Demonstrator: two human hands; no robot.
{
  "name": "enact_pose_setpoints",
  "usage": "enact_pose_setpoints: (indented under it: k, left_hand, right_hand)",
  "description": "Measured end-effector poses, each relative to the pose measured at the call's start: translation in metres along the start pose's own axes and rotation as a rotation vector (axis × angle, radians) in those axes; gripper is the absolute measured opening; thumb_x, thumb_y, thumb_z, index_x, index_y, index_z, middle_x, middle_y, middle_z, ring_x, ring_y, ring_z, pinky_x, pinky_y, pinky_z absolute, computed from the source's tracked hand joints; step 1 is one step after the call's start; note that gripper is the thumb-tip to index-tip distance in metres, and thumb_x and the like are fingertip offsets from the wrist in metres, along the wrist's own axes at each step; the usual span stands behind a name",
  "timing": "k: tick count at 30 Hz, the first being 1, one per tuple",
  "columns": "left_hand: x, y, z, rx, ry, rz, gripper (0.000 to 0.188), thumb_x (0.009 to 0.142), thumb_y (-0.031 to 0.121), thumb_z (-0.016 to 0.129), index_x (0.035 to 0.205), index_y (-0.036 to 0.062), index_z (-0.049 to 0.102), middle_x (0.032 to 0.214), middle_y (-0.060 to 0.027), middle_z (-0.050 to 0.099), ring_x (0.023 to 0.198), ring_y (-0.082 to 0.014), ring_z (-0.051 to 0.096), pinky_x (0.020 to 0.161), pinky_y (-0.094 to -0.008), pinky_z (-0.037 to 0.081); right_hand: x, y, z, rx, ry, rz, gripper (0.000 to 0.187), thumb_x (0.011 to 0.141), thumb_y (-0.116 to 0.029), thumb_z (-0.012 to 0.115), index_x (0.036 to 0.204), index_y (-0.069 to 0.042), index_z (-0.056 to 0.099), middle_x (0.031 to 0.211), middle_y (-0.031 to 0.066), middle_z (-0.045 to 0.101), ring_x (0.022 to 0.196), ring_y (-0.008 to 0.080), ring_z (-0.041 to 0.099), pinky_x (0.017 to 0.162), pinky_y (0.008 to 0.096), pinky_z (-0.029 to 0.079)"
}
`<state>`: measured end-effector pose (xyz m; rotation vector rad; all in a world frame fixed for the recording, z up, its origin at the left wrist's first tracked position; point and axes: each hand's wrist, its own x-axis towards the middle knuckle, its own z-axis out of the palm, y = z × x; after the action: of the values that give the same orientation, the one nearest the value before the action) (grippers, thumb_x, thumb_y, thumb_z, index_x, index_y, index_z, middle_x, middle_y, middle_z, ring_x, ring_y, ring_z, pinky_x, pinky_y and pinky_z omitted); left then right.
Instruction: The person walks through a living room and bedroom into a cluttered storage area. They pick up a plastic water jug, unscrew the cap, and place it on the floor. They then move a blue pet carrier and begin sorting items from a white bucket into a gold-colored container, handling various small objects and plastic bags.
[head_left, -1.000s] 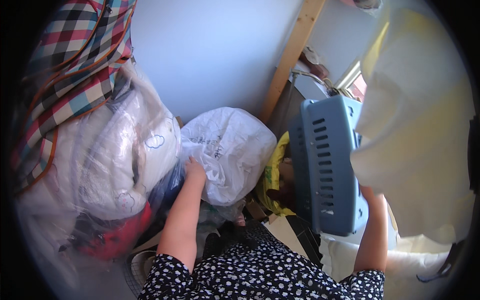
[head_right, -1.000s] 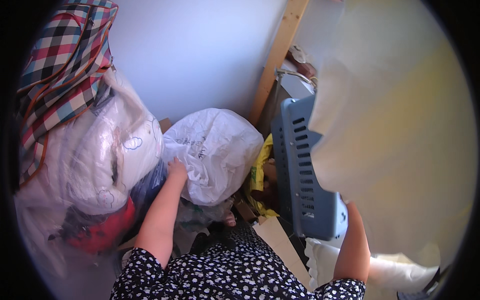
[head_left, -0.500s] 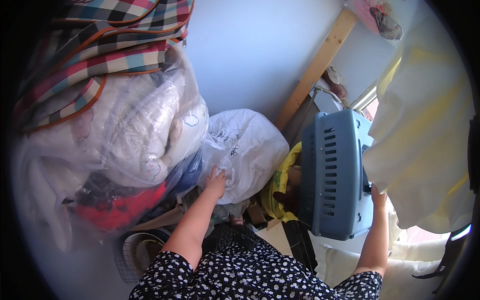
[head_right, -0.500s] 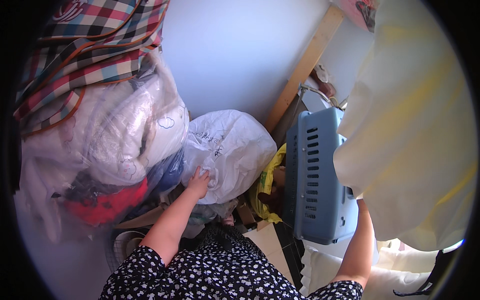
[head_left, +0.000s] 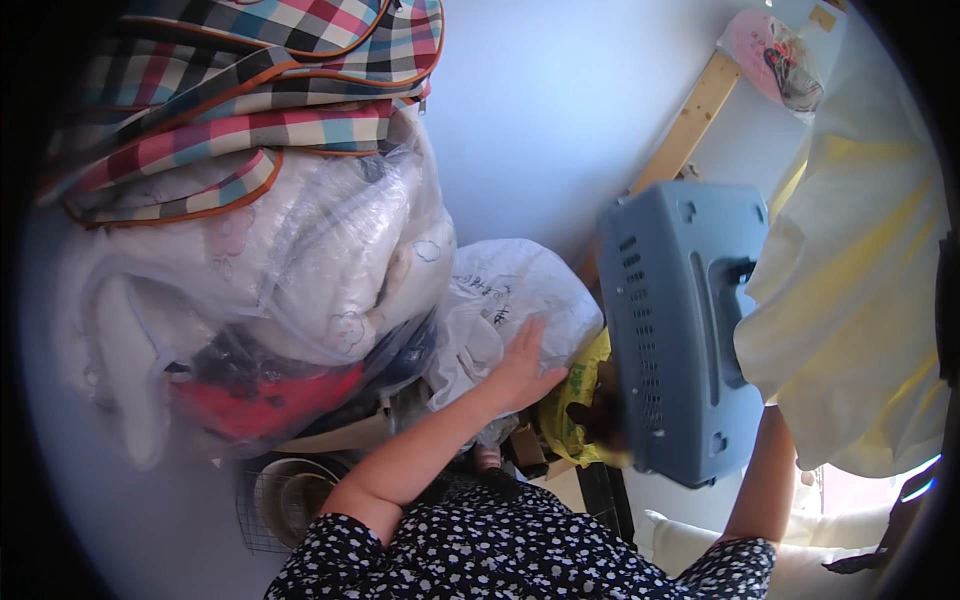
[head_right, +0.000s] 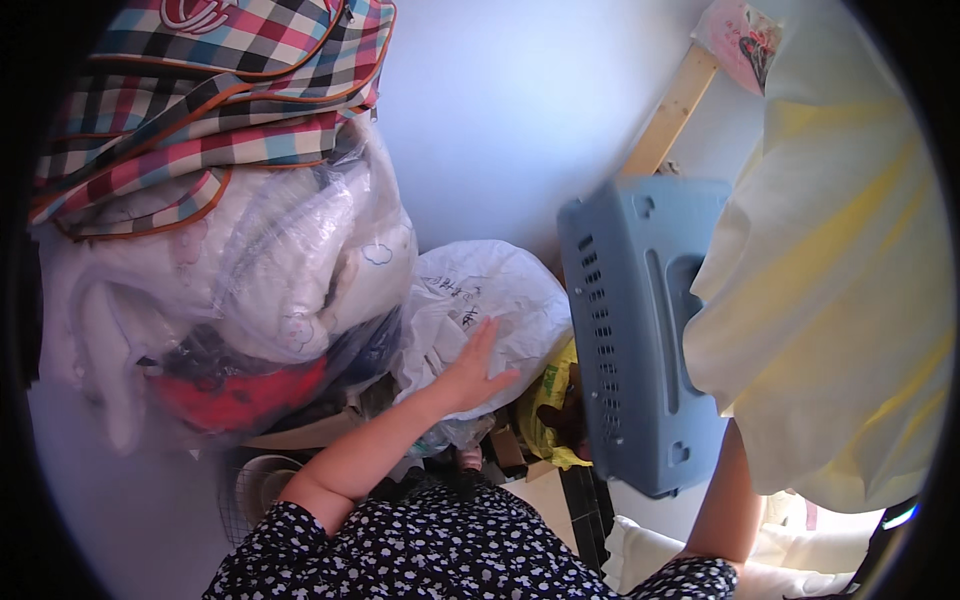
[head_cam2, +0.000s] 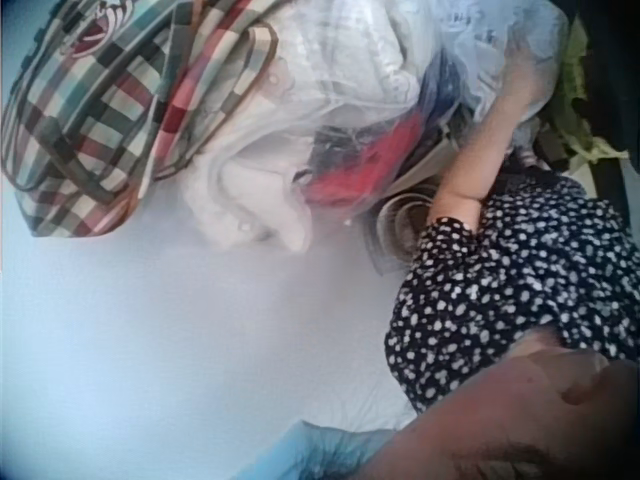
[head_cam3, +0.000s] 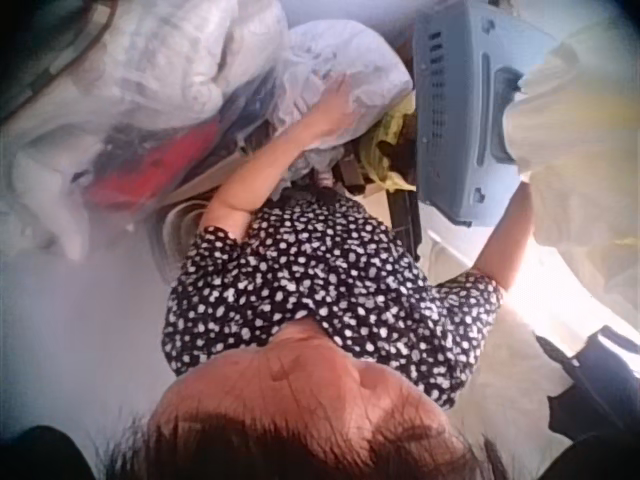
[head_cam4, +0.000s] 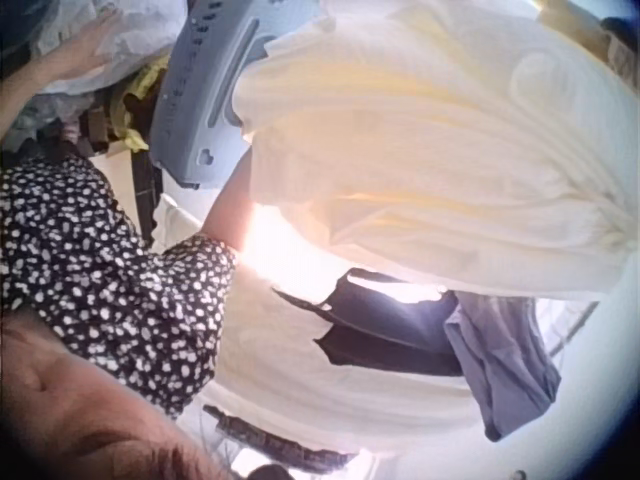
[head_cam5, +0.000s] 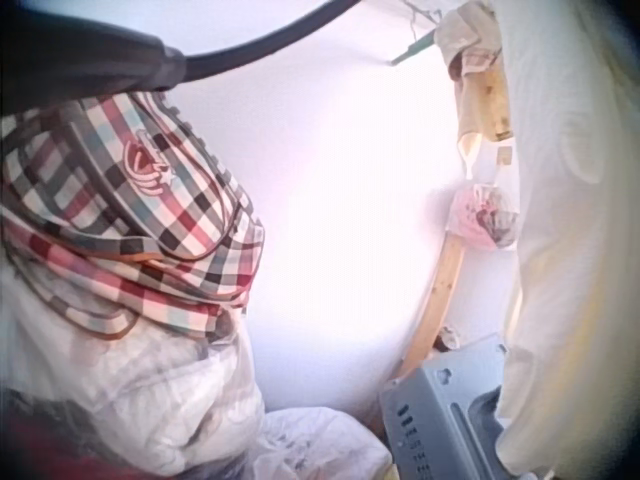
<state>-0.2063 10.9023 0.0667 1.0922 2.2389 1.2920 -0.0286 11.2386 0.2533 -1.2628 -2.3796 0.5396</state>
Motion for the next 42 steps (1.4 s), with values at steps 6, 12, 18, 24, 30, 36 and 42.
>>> enact_pose_setpoints:
  k: [6, 12, 18, 24, 30, 36, 42]
  left_hand:
    - [0.023, 0.022, 0.002, -0.587, -0.025, 0.102, 0.098, 0.086, 0.036, 0.064, 0.145, -0.0014, -0.004, 0.151, -0.0262, 0.005, 0.141, -0.0368, 0.008, 0.114, -0.0382, 0.011]
    - [0.041, 0.003, -0.013, -0.947, 0.106, 0.024, 0.114, 0.088, 0.025, 0.063, 0.130, 0.0039, -0.041, 0.151, -0.0229, 0.009, 0.135, -0.0326, 0.027, 0.108, -0.0380, 0.028]
    - [0.068, -0.011, -0.023, -0.892, 0.050, -0.152, 0.111, 0.087, 0.026, 0.063, 0.136, 0.0041, -0.034, 0.149, -0.0242, 0.016, 0.132, -0.0327, 0.033, 0.107, -0.0385, 0.030]
    - [0.094, -0.041, -0.007, -1.179, 0.141, -0.297, 0.110, 0.085, 0.032, 0.063, 0.140, 0.0093, -0.030, 0.146, -0.0248, 0.023, 0.130, -0.0339, 0.036, 0.105, -0.0500, 0.028]
    - [0.114, -0.049, 0.005, -0.933, -0.014, -0.501, 0.103, 0.088, 0.034, 0.059, 0.142, 0.0163, -0.026, 0.144, -0.0171, 0.032, 0.132, -0.0293, 0.035, 0.103, -0.0522, 0.028]
    - [0.104, -0.056, 0.022, -1.163, 0.037, -0.540, 0.091, 0.089, 0.030, 0.059, 0.147, 0.0179, -0.010, 0.146, -0.0149, 0.028, 0.136, -0.0302, 0.026, 0.107, -0.0505, 0.023]
    - [0.106, -0.044, 0.010, 0.164, 0.621, -0.199, 0.093, 0.081, 0.019, 0.065, 0.147, 0.0036, 0.000, 0.149, -0.0247, 0.009, 0.135, -0.0383, 0.024, 0.107, -0.0447, 0.028]
  right_hand:
    - [0.020, -0.129, 0.023, 0.093, -0.050, -0.252, 0.029, 0.087, -0.033, 0.063, 0.095, -0.004, 0.063, 0.076, 0.0056, 0.061, 0.070, 0.0131, 0.057, 0.063, 0.0280, 0.045]
    - [0.033, -0.200, 0.114, 0.231, -0.111, -0.591, 0.038, 0.079, -0.040, 0.069, 0.081, -0.002, 0.065, 0.056, 0.0048, 0.052, 0.055, 0.0145, 0.051, 0.054, 0.0310, 0.041]
    - [0.095, -0.201, 0.170, 0.185, -0.202, -0.639, 0.035, 0.078, -0.039, 0.068, 0.087, -0.005, 0.067, 0.057, 0.0075, 0.052, 0.054, 0.0183, 0.051, 0.057, 0.0334, 0.043]
    - [0.119, -0.195, 0.230, 0.216, -0.176, -0.656, 0.039, 0.076, -0.041, 0.068, 0.086, -0.003, 0.067, 0.060, 0.0115, 0.056, 0.056, 0.0250, 0.052, 0.060, 0.0360, 0.044]
    - [0.129, -0.178, 0.247, 0.080, -0.391, -0.637, 0.038, 0.079, -0.040, 0.067, 0.081, -0.002, 0.062, 0.060, 0.0150, 0.057, 0.056, 0.0287, 0.055, 0.056, 0.0383, 0.043]
    - [0.121, -0.181, 0.229, 0.012, -0.530, -0.762, 0.032, 0.083, -0.034, 0.065, 0.082, -0.002, 0.063, 0.062, 0.0167, 0.059, 0.061, 0.0331, 0.060, 0.058, 0.0391, 0.046]
    - [0.111, -0.178, 0.262, -0.139, -0.323, -0.998, 0.034, 0.084, -0.035, 0.064, 0.097, -0.005, 0.055, 0.064, 0.0146, 0.062, 0.062, 0.0319, 0.063, 0.059, 0.0400, 0.050]
